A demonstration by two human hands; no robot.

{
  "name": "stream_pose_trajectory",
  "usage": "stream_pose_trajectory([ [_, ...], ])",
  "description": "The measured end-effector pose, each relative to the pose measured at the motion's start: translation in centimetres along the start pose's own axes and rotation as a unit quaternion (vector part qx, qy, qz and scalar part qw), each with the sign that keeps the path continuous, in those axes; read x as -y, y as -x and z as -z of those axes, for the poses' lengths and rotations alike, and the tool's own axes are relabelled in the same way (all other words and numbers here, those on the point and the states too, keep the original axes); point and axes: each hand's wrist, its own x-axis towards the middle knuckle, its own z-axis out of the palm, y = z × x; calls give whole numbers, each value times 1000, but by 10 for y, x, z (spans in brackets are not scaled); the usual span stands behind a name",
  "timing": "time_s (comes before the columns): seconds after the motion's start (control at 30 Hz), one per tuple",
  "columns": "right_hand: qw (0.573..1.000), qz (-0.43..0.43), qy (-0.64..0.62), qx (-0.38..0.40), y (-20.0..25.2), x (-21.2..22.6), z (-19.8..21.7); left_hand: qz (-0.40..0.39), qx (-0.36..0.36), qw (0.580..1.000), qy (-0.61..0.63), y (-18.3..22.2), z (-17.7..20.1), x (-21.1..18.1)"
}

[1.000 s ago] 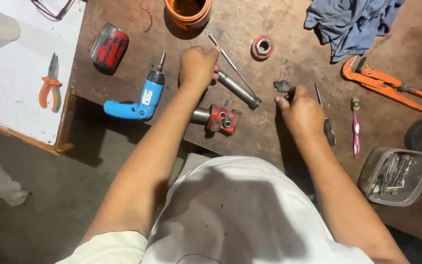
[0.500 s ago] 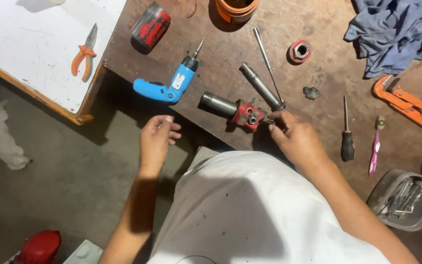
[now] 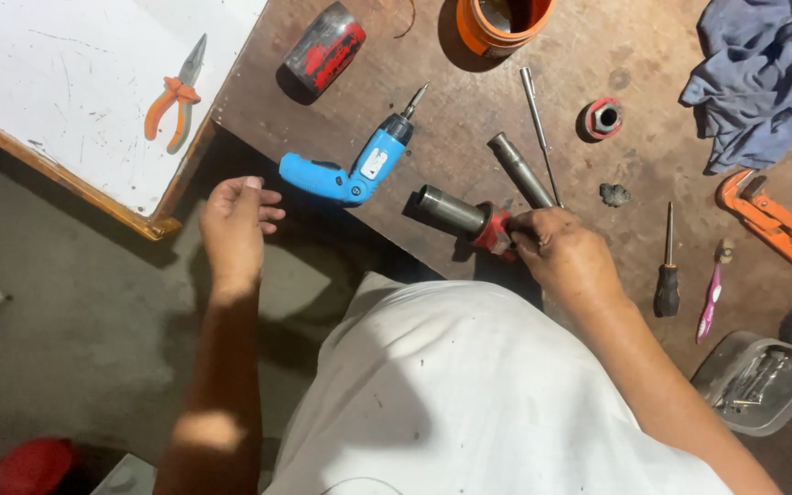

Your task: The person walks to a workbench and uses a screwdriver to remove a screw from a red and silver cylindrical appliance part. They then insert a metal rod into the part and continue to manipulate it with the screwdriver.

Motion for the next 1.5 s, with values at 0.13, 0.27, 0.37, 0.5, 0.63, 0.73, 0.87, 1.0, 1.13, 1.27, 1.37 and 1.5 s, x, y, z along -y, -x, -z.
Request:
stream_pose_trajectory([
  [0.13, 997, 63, 29, -30, -3, -14, -13, 23, 5, 1000, 14, -10, -5, 5],
  [0.27, 998, 39, 49, -21, -1, -8, -8, 14, 20, 1000, 6, -22, -4, -13],
  [0.37, 999, 25, 38, -14, -1, -6, -5, -5, 25, 1000, 1, -40, -4, -20],
  [0.5, 998, -6, 57, -3, 0, 2, 0, -9, 21, 1000, 21, -67, -14, -18],
  [0.63, 997, -36, 62, -5, -3, 1, -3, 8, 23, 999, 30, -77, -17, -22],
  [0.73, 997, -64, 50, 2, -4, 1, -3, 9, 25, 999, 32, -71, -16, -26],
  [0.87, 995, -86, 54, 16, 4, 36, 25, 10, 20, 1000, 23, -61, -3, -32],
  [1.0, 993, -105, 39, 29, 7, 34, 31, 20, 10, 1000, 21, -57, 17, -24],
  [1.13, 992, -107, 55, 30, -2, 29, 18, 37, 19, 999, 17, -59, 32, -7],
  [1.27, 989, -133, 56, 33, -5, 32, 13, 46, 16, 998, 34, -57, 35, 1],
  [1.37, 987, -147, 40, 41, -4, 38, 18, 52, 14, 998, 35, -55, 33, 1],
  [1.5, 984, -166, 36, 58, 2, 53, 29, 56, 19, 997, 43, -57, 29, 3],
])
